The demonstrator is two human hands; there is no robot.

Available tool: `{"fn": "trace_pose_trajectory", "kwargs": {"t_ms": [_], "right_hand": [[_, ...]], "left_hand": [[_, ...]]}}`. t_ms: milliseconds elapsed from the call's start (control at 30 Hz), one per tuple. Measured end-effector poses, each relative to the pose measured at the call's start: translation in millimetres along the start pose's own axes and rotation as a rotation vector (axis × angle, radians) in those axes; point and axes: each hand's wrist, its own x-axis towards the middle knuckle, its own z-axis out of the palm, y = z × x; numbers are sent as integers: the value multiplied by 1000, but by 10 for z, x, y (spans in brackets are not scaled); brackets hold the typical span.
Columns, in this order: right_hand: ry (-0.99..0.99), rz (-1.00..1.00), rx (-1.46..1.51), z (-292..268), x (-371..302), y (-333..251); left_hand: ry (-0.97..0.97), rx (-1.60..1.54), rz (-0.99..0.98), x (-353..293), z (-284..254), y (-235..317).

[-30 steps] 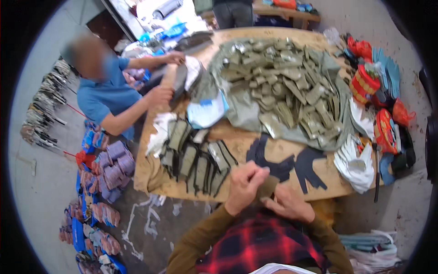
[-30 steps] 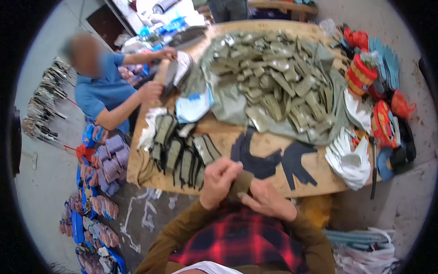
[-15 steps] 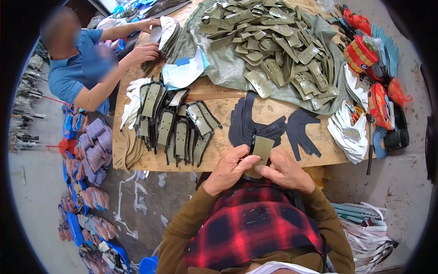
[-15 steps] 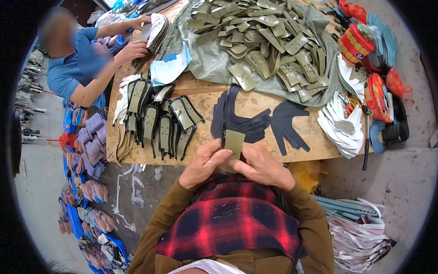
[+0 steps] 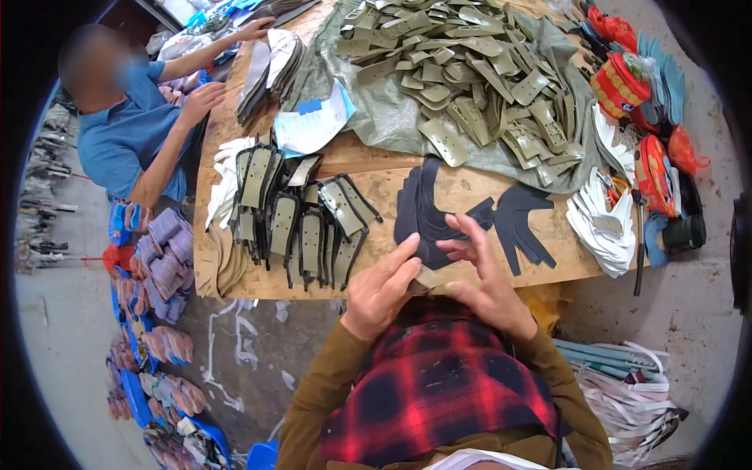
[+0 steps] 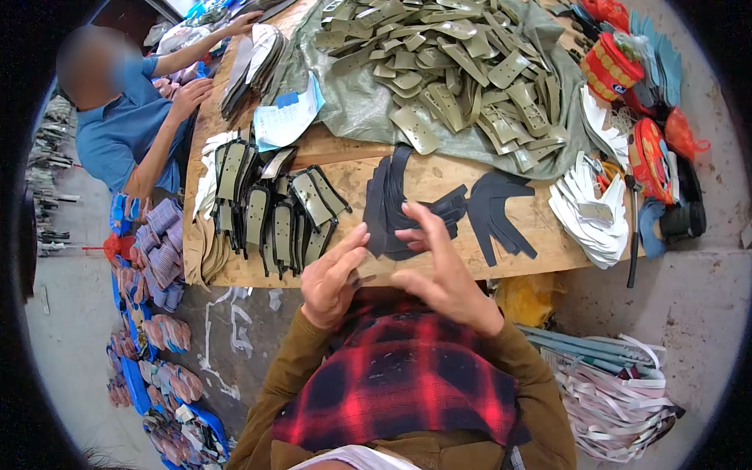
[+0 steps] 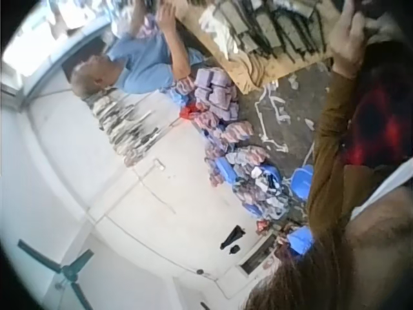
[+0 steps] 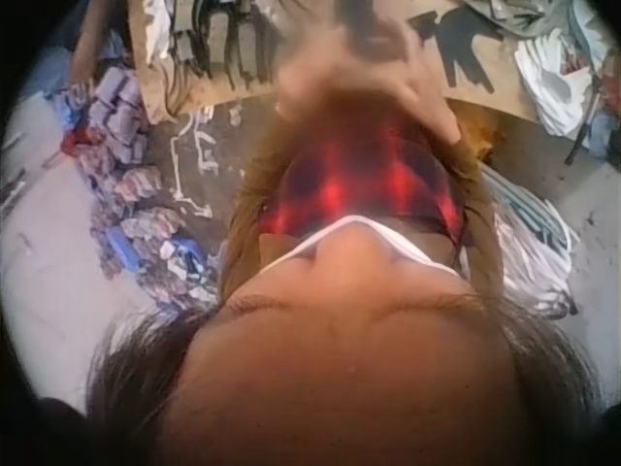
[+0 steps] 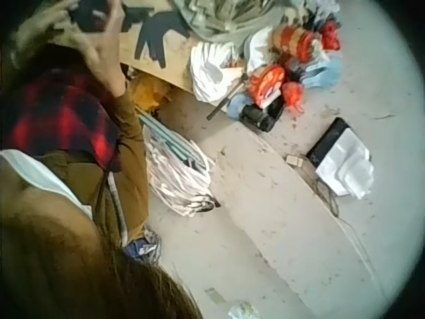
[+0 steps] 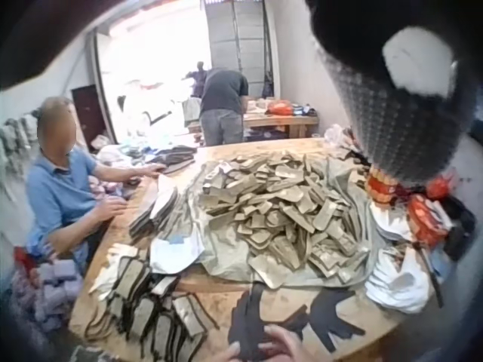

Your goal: The person assembles shoe parts by hand, repeatedly picking up olive-green and black components from a wooden table and fitting them together. The person handles the parts one at a time, aligning the pieces and pressing them to form a unit, then placing the finished assembly on the table.

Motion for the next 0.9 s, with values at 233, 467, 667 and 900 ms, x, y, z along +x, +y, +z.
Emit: {"fn": "trace_pose_trajectory", "kwargs": {"t_ms": [233,467,667,900], "right_hand": [[-104,448,516,74,124,161],[1,300,313,75,134,183],[169,-13,-156,194,30,130],[242,-117,-284,253,-21,154]], "left_hand": [[111,-232,1,-181,131,41],[-4,-88,-52,-332,134,4],[-45,-139,-172,-349,234,18],[-41,-38,-195,-295,350,20]]}}
